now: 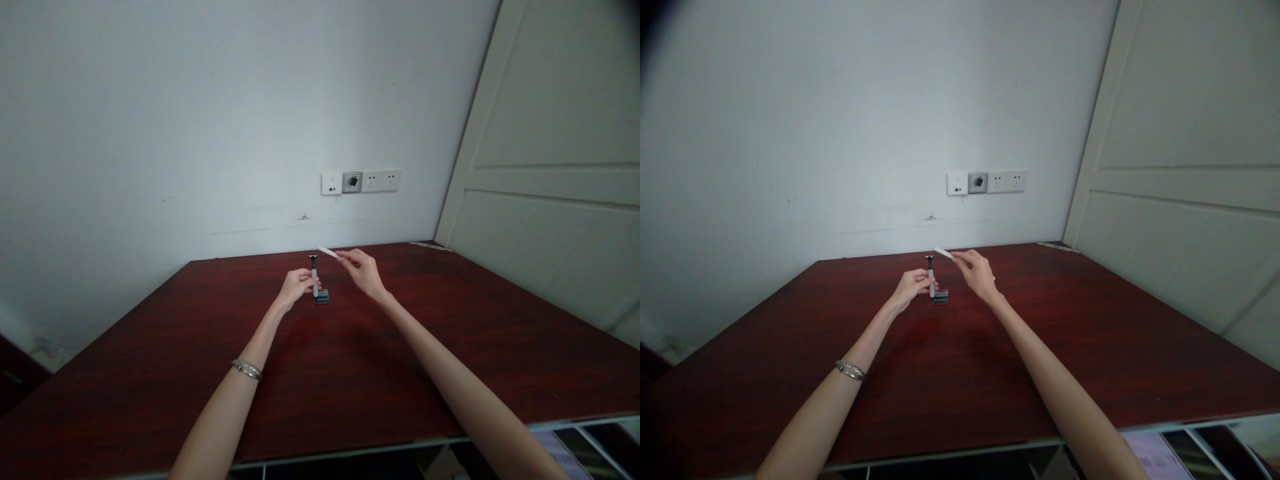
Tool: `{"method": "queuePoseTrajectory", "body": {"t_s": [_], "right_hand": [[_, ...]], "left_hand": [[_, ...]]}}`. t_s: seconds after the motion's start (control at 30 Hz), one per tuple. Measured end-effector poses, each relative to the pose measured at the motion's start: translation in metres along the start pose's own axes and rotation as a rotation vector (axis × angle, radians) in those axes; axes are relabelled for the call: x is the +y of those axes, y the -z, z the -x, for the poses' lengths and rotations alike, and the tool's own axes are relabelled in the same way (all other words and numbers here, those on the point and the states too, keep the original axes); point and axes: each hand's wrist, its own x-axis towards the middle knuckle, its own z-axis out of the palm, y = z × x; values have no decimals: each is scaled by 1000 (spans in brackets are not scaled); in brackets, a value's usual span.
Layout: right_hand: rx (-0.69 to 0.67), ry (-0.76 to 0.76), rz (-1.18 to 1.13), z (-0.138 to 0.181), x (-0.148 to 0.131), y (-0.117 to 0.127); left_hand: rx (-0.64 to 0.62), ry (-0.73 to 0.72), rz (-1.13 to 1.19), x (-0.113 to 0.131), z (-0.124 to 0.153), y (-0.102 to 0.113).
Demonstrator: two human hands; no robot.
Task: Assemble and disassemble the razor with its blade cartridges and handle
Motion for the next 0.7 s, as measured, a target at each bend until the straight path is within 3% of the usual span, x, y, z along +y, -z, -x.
{"method": "queuePoseTrajectory", "body": {"t_s": [0.27,0.5,0.7], "right_hand": [[-86,42,119,9,-12,-13],[50,156,158,9,-6,-14],[39,194,222,11,-4,-15]], "left_hand": [[33,-47,-17,-7,0,-5],[52,-53,-13,-5,1,-7],[72,-54,-35,-6,2,-6]]}}
